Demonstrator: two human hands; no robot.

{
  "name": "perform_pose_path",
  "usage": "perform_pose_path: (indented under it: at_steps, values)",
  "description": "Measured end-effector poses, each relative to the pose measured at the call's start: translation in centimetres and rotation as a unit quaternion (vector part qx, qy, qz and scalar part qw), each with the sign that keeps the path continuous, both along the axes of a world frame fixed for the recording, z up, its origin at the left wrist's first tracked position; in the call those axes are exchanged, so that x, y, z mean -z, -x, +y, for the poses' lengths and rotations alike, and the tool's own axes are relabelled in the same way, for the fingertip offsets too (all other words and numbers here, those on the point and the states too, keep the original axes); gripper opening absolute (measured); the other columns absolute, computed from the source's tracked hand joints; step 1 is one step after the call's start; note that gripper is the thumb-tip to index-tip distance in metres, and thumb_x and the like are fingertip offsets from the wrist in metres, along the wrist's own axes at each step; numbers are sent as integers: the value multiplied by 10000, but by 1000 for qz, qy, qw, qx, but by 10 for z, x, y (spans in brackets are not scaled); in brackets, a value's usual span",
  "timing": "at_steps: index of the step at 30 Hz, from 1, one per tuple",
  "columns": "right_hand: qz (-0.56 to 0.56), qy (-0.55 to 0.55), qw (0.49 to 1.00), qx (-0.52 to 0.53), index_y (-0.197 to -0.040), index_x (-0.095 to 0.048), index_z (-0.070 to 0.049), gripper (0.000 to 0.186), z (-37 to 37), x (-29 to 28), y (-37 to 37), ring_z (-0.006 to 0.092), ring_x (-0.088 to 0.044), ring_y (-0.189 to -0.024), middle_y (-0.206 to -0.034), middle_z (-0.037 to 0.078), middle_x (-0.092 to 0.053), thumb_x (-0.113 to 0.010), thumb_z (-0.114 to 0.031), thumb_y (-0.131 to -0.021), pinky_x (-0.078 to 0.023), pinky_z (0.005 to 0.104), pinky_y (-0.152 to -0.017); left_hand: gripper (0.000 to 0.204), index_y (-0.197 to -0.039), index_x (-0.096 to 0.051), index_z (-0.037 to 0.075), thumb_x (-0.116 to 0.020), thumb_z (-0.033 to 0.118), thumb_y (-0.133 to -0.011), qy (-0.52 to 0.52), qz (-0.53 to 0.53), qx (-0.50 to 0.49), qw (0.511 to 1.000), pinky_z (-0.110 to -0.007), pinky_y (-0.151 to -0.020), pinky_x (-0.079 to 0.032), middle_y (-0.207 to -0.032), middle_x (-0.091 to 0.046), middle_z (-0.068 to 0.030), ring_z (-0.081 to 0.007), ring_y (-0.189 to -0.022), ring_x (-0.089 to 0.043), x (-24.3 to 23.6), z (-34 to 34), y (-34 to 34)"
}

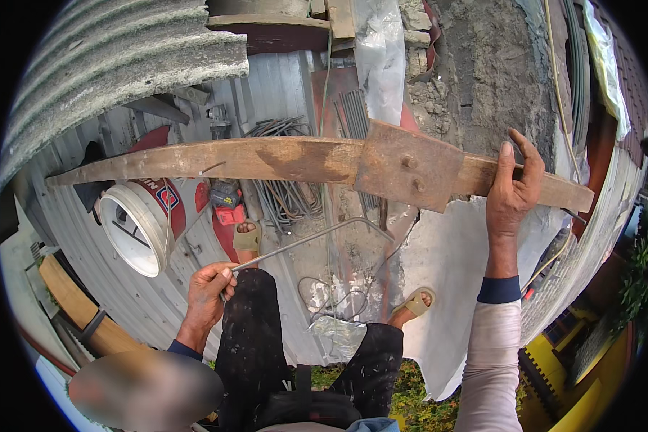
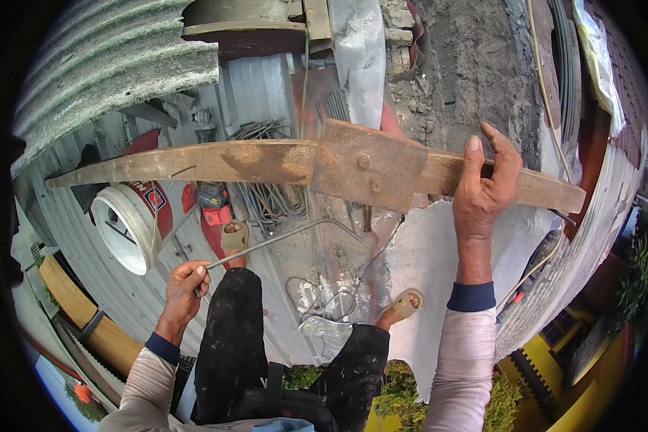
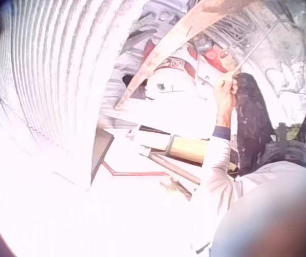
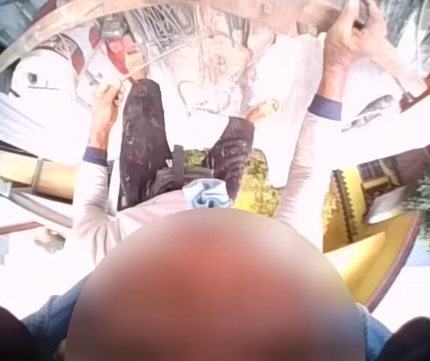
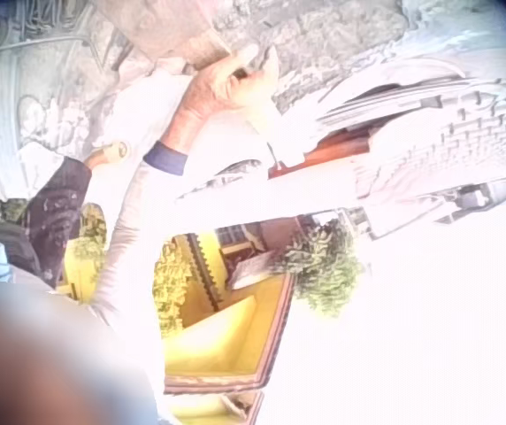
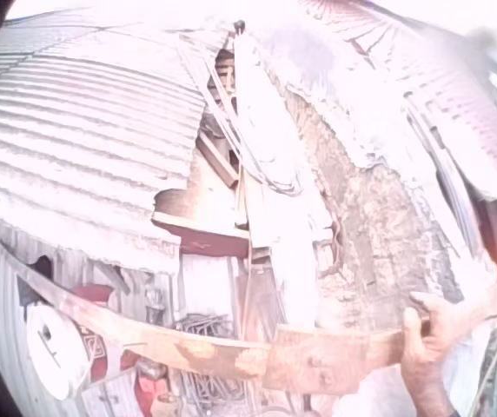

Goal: The person repeatedly bends metal rods using a hammer and a wooden jig. They pick up rods, position them on the jig, strike them with the hammer to form a bend, and place the finished pieces aside.

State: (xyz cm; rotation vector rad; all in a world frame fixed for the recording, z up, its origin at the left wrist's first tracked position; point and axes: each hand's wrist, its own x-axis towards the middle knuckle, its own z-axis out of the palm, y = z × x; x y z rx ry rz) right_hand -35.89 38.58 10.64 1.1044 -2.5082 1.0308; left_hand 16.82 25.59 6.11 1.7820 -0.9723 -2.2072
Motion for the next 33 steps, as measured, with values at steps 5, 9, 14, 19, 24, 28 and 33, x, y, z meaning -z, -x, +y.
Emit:
perform_pose_path:
  at_steps: [5,9,14,19,24,28,33]
  values:
    - [-426,-40,904,-15,-1314,-681,49,371,59,-86,-78,211,-711,-1022,-1143,168,-748,-607,-264,-1128,-555,353,-888,179,-1175,-787,10,-687,129,-1087,50,66,78,994,-213,-545,-478,-840,-739,-41,-77,-634,-644,-92,-28,33]
    - [-669,-20,737,-93,-1289,-669,85,447,79,-103,-86,183,-738,-847,-1046,210,-765,-568,-319,-1124,-604,306,-672,204,-1202,-789,11,-694,150,-1085,171,106,164,966,-204,-581,-491,-857,-733,-24,-67,-684,-654,-106,-69,93]
    - [-628,227,735,-118,-1273,-679,59,329,64,-85,-51,154,-709,-750,-966,173,-770,-622,-207,-1089,-604,270,-606,208,-1208,-799,40,-701,179,-1088,328,148,274,892,-224,-650,-506,-866,-708,12,-56,-754,-624,-100,-145,163]
    - [-562,108,819,-43,-1269,-681,28,241,40,-50,-57,101,-704,-795,-985,105,-774,-699,5,-1030,-596,244,-656,203,-1189,-812,36,-725,174,-1068,345,105,389,848,-265,-770,-552,-915,-737,3,-83,-816,-651,-75,-195,198]
    - [-512,84,854,-42,-1259,-681,10,224,30,-10,-78,87,-697,-772,-959,73,-770,-691,0,-1035,-580,237,-656,190,-1167,-830,37,-769,136,-1017,293,60,449,842,-296,-815,-557,-941,-760,-1,-101,-847,-663,-49,-222,196]
    - [-486,63,871,-37,-1230,-700,-7,193,22,-7,-91,80,-695,-774,-947,49,-766,-683,-11,-1038,-572,238,-644,191,-1160,-839,59,-809,147,-993,291,30,474,830,-312,-845,-568,-977,-779,-1,-102,-897,-680,-41,-227,193]
    - [-448,-6,894,-5,-1150,-756,-16,133,20,-10,-92,75,-679,-784,-951,41,-769,-701,-37,-1031,-553,250,-645,173,-1138,-844,52,-794,128,-991,339,0,523,782,-317,-840,-565,-987,-780,1,-111,-893,-680,-33,-231,199]
